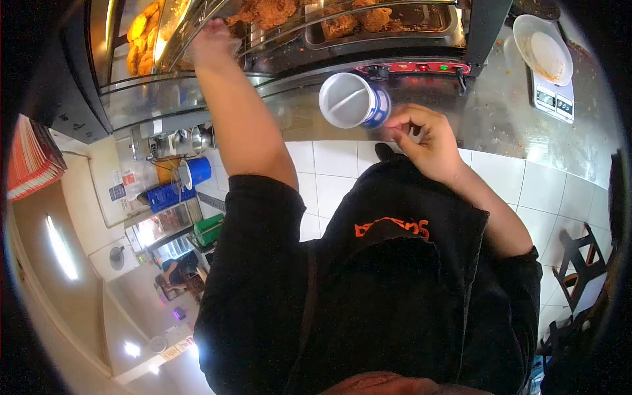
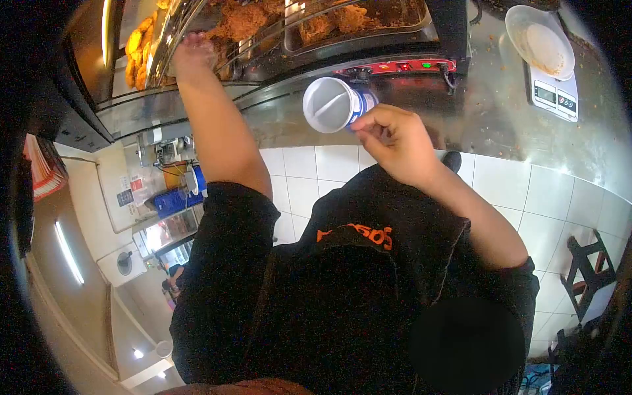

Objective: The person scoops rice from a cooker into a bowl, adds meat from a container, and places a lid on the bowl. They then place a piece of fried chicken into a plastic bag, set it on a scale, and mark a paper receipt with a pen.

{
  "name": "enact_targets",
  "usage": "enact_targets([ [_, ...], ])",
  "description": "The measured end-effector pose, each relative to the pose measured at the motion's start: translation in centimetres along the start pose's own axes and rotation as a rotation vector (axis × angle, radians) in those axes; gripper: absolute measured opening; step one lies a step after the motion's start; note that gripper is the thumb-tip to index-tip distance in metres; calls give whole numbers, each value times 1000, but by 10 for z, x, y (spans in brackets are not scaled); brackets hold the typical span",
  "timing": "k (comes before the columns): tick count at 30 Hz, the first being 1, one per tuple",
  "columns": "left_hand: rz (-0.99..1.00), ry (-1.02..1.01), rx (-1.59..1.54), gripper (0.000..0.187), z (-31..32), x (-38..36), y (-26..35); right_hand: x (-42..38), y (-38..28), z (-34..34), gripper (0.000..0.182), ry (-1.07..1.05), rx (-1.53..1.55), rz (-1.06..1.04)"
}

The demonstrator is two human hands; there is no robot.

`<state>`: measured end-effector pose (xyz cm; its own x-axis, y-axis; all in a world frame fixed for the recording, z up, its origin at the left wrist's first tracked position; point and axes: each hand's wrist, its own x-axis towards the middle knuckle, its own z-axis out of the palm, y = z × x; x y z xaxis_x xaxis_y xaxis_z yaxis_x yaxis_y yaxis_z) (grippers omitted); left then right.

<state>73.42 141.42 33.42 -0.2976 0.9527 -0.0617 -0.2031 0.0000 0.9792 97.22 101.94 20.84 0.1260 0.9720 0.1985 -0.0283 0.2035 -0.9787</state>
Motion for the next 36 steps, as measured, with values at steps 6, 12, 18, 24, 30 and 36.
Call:
enact_targets([
  [6, -56, -94, 110, 29, -14, -48, 5, -2, 6, 11, 12, -65, 5, 23],
  [12, 272, -34, 222, 49, 20, -131, -56, -3, 17, 11, 12, -56, 0, 68],
  [18, 470, -7, 1113, 54, 89, -157, -66, -1, 15, 18, 9, -58, 154, 168],
  [24, 471, -140, 1775, 64, 130, -149, -50, -2, 20, 16, 10, -60, 67, 197],
  [30, 242, -123, 1440, 63, 134, -130, -60, 0, 17, 10, 7, -69, 20, 254],
  [36, 665, 472, 994, 59, 39, -150, -22, -7, 16, -1, 7, -74, 5, 251],
])
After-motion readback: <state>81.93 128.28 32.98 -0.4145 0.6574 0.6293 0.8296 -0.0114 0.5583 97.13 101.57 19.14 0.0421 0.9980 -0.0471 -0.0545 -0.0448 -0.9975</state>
